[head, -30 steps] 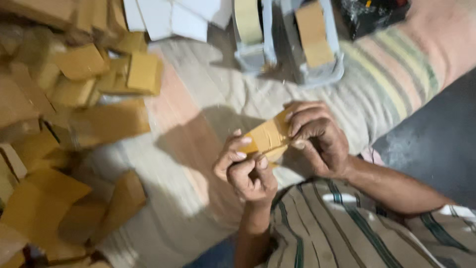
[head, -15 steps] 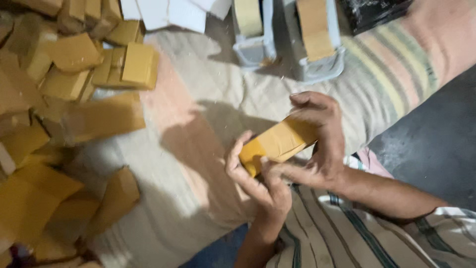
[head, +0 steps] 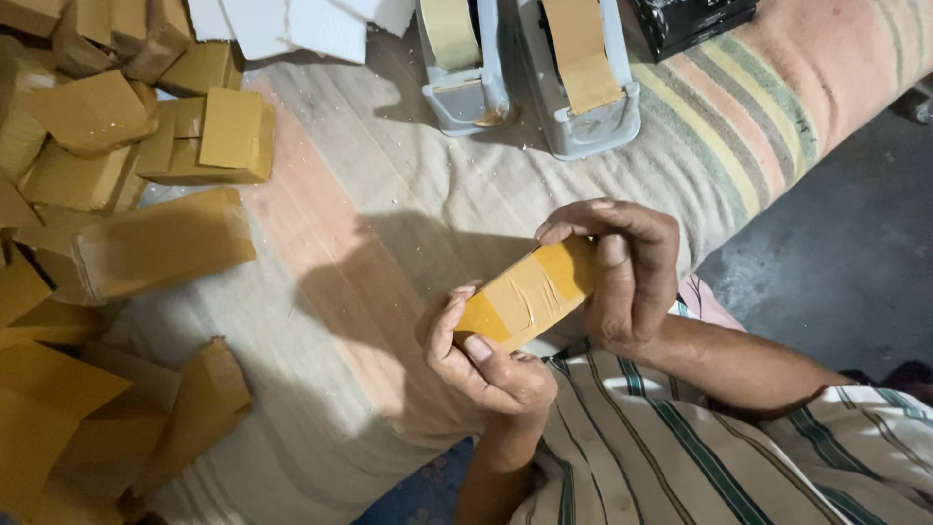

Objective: The person seals small yellow cardboard boxes using handheld tape dispensers, pressing tape over the seams and folding the flaps. They then place a black product box into one of the yellow boxes, add a white foam sheet, and fold the box closed.

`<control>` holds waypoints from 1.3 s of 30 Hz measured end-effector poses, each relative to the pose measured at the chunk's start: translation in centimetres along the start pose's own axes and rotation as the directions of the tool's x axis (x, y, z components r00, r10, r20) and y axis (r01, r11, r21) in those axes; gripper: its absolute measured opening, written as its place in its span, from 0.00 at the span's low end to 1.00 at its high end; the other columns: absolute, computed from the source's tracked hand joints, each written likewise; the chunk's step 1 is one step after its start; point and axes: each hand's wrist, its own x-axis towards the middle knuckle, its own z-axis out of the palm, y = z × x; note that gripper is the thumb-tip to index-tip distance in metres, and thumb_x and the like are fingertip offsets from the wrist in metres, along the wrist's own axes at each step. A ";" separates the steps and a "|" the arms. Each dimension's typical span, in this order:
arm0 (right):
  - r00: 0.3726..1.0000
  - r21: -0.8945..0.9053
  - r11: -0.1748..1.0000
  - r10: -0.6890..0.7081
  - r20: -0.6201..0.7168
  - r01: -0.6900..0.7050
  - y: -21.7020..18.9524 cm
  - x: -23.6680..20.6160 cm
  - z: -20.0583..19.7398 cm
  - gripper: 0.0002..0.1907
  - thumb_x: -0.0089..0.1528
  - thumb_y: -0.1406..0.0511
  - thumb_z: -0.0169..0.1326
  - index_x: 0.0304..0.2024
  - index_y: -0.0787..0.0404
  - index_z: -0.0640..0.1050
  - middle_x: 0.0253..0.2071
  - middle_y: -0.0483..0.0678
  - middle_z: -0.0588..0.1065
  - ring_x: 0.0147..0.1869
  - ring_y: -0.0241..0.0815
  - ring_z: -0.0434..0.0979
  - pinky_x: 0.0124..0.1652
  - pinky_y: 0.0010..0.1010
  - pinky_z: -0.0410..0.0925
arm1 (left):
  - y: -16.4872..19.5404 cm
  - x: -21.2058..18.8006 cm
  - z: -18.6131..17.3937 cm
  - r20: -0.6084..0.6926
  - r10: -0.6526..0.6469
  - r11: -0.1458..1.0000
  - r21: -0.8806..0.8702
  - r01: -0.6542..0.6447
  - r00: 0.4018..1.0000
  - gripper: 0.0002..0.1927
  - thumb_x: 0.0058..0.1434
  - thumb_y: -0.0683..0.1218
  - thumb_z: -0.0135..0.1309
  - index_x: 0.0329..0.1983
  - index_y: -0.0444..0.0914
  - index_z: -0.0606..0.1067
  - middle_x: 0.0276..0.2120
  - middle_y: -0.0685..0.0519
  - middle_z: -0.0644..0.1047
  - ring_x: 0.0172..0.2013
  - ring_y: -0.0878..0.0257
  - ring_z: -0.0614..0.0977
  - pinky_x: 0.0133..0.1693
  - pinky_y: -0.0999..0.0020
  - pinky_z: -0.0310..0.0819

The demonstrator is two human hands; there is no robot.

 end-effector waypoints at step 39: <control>0.988 -0.319 0.942 -0.062 0.141 0.104 7.4 -2.0 -1.6 0.34 0.76 0.47 0.32 0.65 0.71 0.66 0.54 0.57 0.75 0.54 0.47 0.81 0.52 0.33 0.73 | -5.6 1.4 -0.2 0.010 0.153 0.987 -0.043 -0.152 0.988 0.32 0.77 0.68 0.29 0.64 0.39 0.64 0.56 0.46 0.69 0.54 0.56 0.73 0.56 0.59 0.72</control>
